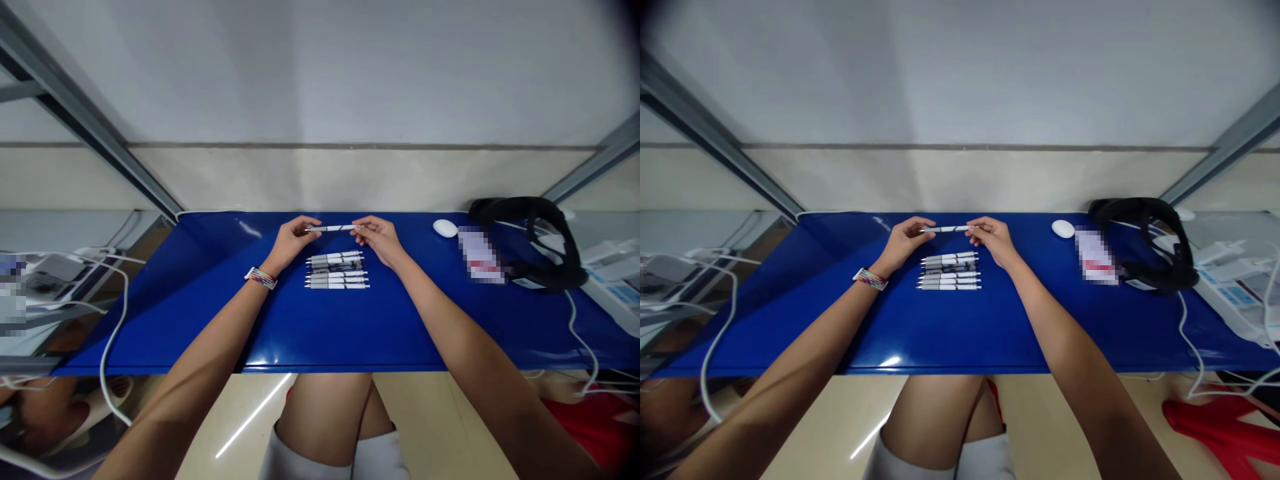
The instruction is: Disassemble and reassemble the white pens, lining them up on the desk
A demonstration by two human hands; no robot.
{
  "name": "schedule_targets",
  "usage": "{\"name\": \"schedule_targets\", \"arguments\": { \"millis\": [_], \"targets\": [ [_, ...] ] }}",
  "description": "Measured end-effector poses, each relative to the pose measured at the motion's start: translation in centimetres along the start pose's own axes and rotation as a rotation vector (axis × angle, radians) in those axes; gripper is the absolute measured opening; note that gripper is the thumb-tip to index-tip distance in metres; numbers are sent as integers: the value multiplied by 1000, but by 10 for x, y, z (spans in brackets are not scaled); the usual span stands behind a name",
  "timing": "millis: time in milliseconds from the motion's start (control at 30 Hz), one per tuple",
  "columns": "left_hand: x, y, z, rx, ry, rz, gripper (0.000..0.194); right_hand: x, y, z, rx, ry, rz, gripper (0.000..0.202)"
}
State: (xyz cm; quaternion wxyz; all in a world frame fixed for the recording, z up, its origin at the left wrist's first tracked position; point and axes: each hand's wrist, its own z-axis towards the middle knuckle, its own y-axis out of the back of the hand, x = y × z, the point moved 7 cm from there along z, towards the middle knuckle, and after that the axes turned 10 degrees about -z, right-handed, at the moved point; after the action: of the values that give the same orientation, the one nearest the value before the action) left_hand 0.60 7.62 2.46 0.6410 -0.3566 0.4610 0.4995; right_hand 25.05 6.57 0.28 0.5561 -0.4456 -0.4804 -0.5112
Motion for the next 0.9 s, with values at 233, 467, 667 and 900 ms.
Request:
{"name": "schedule_targets", "arguments": {
  "millis": [233,467,667,900],
  "targets": [
    [-8,3,-5,-65,-42,174,39,5,-2,-2,-9,-31,37,40],
    [-6,-2,-3,0,-79,201,47,5,-2,-1,-5,-24,62,37],
    [-7,3,-2,-50,-127,158,38,4,-1,-1,-21,-19,51,37],
    [1,9,0,-126,-67,82,39,3,-1,0,-25,-25,51,39]
  ]
}}
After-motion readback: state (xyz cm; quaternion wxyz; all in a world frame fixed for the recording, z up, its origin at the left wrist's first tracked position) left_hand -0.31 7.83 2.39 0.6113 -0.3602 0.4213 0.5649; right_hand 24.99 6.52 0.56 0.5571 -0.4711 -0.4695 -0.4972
